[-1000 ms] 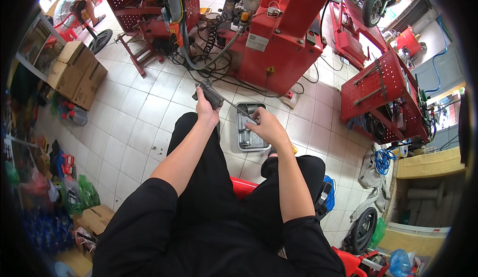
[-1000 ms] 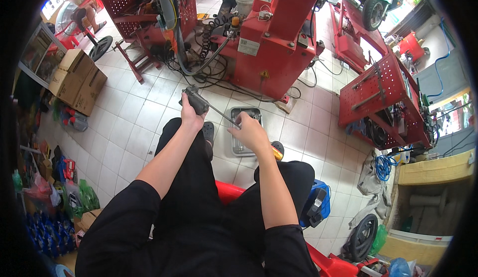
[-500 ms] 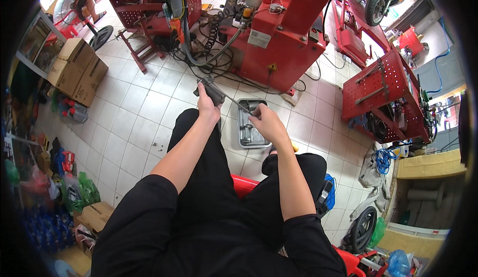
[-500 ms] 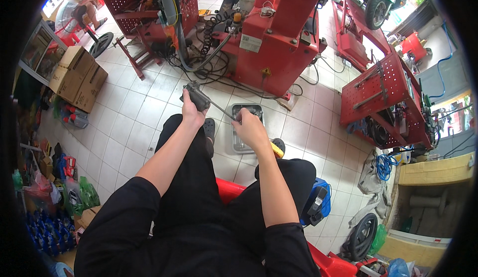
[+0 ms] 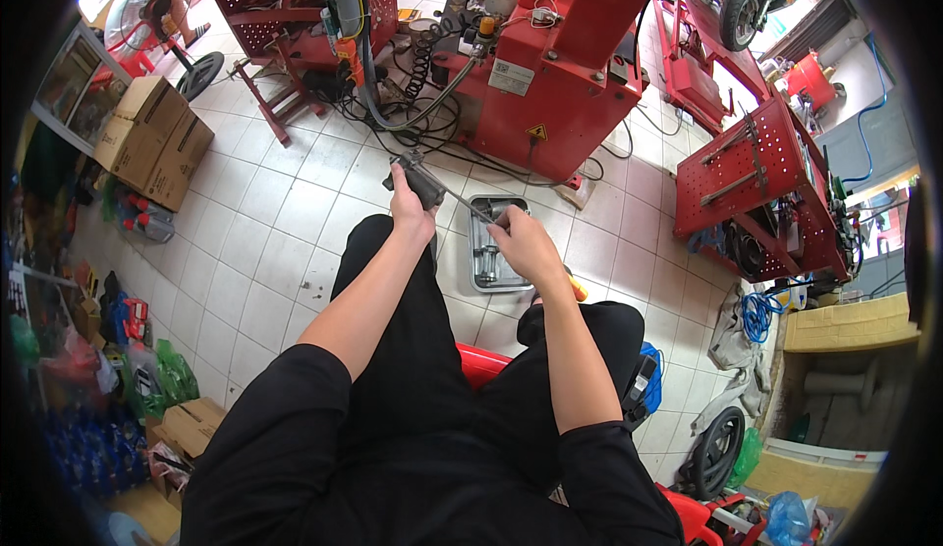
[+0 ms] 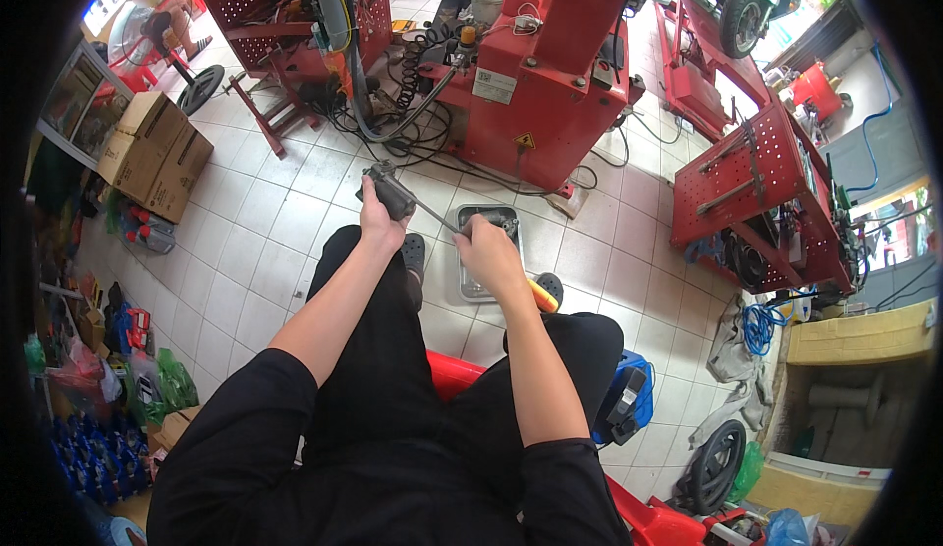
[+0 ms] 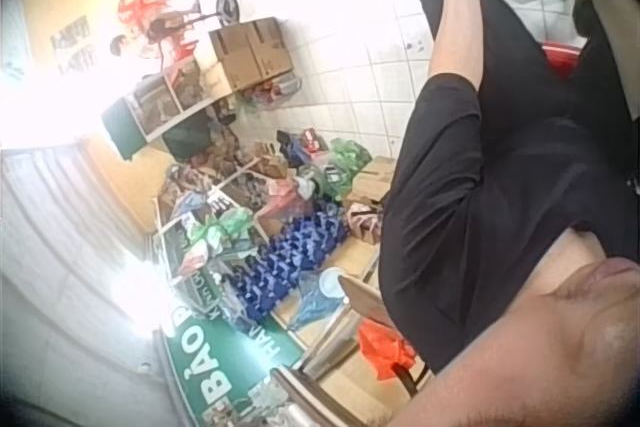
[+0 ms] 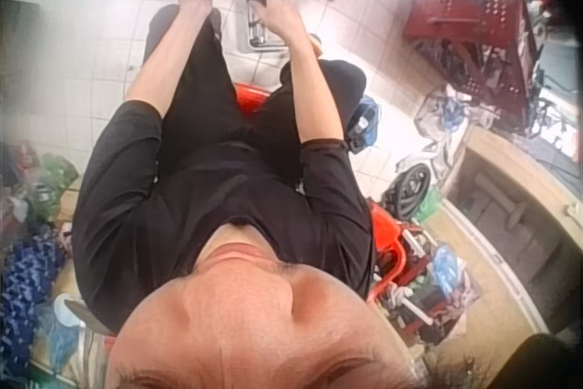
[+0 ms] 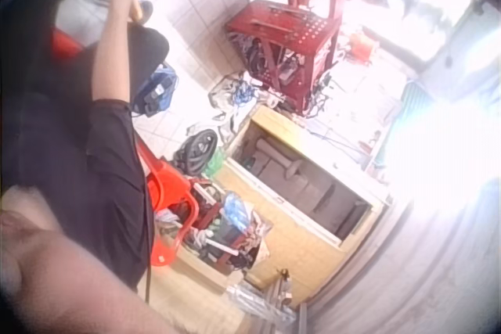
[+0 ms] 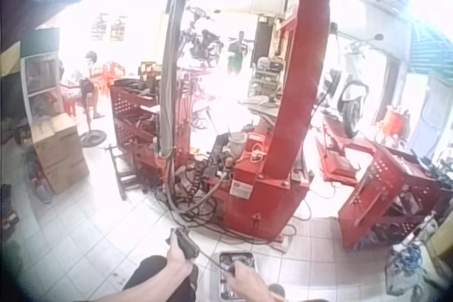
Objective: The person sits on a low stool in a workshop and uses a screwdriver to disassemble and manipulate small mechanical parts, including a cylindrical metal component and a metal tray. They repeatedly insert the screwdriver into the parts, rotate them, and place them into the tray.
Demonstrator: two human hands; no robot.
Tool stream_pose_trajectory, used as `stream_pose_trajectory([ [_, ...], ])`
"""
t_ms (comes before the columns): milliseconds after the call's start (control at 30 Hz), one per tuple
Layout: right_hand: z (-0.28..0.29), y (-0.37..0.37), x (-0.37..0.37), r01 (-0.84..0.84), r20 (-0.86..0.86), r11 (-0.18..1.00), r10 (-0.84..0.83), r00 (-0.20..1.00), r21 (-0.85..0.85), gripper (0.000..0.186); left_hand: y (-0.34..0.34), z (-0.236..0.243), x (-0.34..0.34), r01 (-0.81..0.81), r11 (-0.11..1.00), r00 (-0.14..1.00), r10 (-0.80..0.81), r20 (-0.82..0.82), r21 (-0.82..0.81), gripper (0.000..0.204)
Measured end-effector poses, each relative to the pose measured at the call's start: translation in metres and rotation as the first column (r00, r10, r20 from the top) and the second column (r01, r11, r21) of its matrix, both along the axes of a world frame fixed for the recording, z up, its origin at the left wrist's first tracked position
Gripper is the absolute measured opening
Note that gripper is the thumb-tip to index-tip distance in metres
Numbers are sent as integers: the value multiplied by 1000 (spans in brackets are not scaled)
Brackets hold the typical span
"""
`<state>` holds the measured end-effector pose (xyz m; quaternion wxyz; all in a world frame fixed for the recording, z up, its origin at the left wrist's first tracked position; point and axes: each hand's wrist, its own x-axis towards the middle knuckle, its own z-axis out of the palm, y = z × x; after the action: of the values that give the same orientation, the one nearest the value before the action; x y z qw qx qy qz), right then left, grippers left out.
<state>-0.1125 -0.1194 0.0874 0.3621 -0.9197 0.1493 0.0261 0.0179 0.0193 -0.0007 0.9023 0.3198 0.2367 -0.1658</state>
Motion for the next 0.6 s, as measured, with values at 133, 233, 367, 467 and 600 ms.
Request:
stream_pose_trajectory([
  [133,1,1,2,-11,-91,1000,12,996,12,26,0,2,-2,0,1000,1000,0,-1,10,43],
  [233,0,6,0,22,37,999,-24,999,40,30,1,1,-1,13,1000,1000,-13,13,5,43],
  [367,-11,1,0,16,123,999,-20,992,34,32,-1,2,-2,14,1000,1000,-14,13,-3,43],
  [467,-4,2,3,-2,-56,1000,0,998,-28,26,-2,4,-2,11,1000,1000,-12,6,5,42],
  [600,0,9,3,34,5,997,-35,999,62,26,0,1,-1,28,1000,999,-28,29,2,41],
])
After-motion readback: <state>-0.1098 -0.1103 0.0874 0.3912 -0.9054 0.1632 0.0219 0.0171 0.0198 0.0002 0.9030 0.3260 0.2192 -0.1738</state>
